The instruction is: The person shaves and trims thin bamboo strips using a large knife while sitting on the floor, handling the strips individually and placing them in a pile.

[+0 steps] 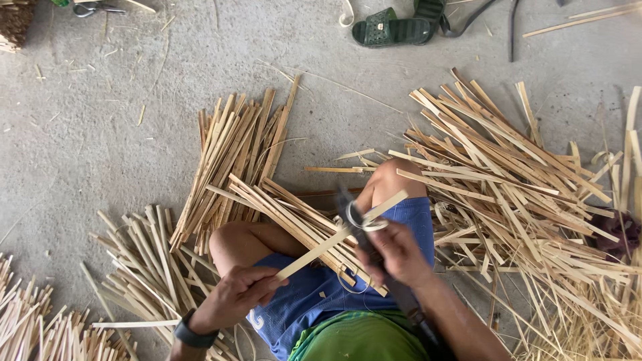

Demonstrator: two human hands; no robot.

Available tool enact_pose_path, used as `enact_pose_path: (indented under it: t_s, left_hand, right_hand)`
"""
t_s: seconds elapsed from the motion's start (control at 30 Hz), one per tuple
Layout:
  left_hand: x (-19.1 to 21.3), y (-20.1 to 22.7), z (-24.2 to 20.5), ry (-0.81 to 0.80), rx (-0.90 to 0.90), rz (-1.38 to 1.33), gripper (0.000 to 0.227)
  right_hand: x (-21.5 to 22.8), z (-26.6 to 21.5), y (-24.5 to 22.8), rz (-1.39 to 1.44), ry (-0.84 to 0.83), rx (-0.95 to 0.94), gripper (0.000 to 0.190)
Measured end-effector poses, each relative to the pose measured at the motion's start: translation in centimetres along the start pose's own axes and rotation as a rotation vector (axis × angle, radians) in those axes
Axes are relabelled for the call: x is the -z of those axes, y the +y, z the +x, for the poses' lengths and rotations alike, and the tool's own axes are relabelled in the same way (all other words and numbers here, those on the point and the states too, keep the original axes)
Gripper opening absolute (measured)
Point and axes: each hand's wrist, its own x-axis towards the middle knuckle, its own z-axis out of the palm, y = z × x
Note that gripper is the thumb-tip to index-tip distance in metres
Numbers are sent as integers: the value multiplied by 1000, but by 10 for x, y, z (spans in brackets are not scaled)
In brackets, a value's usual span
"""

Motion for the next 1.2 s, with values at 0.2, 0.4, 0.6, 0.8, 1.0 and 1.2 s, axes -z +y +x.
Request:
enact_pose_path:
  t_s: [0.2, 0.4, 0.6, 0.8, 1.0, 1.2]
  left_hand:
    - [65, -117, -92, -23, 106, -199, 28]
    - [87, -177, -179, 926, 656, -1, 35]
    - [41, -175, -89, 1211, 606, 562, 66]
    - [-43, -107, 97, 627, -514, 833, 13]
    - [-59, -63, 129, 167, -235, 834, 24]
    - [-40, -63, 119, 254, -436, 822, 34]
  right_hand:
    - [87, -23, -18, 32, 371, 139, 34]
    - [150, -55, -45, -84, 674, 271, 41]
    - [139, -41, -19, -182, 788, -10, 24]
    - [109, -33, -23, -350, 532, -314, 19]
    - [92, -30, -20, -378, 525, -287, 17]
    - [83, -26, -20, -367, 530, -300, 16]
